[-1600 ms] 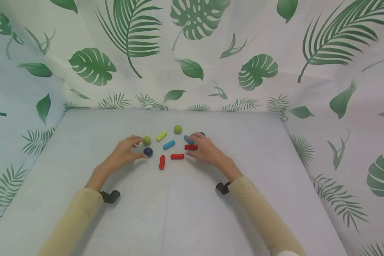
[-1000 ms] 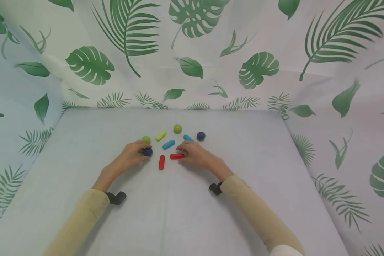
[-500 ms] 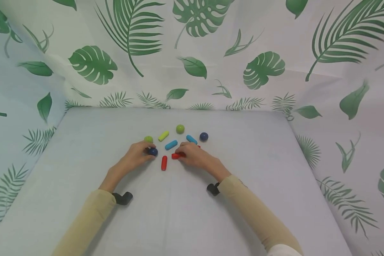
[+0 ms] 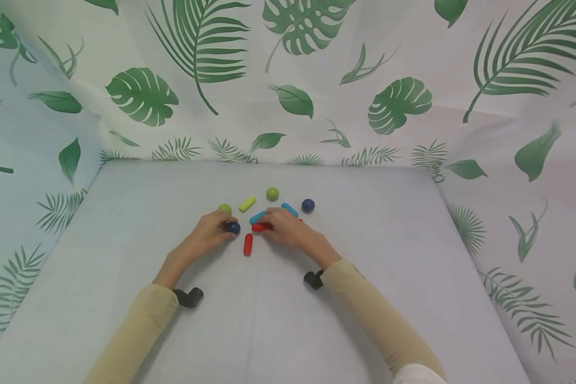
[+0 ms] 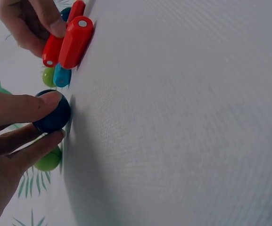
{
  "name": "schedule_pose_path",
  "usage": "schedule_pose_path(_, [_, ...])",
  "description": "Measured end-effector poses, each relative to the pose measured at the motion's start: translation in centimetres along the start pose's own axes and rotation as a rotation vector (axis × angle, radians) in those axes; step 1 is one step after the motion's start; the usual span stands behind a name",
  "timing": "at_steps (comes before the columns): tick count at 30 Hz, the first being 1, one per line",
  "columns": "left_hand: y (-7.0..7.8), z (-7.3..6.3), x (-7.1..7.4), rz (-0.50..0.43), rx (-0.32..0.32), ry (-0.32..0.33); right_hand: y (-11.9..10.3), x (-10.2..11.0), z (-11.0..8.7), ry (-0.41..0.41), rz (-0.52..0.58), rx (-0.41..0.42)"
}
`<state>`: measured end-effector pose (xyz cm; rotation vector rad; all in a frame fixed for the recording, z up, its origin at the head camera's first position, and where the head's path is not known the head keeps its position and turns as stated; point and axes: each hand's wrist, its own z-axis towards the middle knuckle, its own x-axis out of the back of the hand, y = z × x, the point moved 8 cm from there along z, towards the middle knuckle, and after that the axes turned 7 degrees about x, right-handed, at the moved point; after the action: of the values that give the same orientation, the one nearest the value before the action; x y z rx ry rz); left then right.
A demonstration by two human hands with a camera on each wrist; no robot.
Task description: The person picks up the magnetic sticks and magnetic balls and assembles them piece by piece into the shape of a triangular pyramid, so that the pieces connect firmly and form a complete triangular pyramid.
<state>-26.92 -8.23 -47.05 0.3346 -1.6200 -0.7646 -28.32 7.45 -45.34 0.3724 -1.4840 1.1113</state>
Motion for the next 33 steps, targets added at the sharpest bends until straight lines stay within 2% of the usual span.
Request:
schedule_pose_path(5, [0.1, 0.3, -0.1, 0.008, -0.001, -0.007, -0.4, 0.0, 0.7, -0.004, 0.003, 0.01])
schedule_pose_path(12, [0.5, 0.5, 0.3, 0.014, -0.038, 0.01, -0.6, -0.1, 1.5, -0.017, 0.023, -0.006])
schedule_pose_path(26, [0.5, 0.1, -0.1, 0.022, -0.027, 0.001, -0.8, -1.4, 2.0, -0.061, 0.008, -0.019])
schedule_pose_path(33, [0.4, 0.1, 0.1, 0.032, -0.024, 0.007, -0.7, -1.1, 2.0, -0.05, 0.022, -0.022])
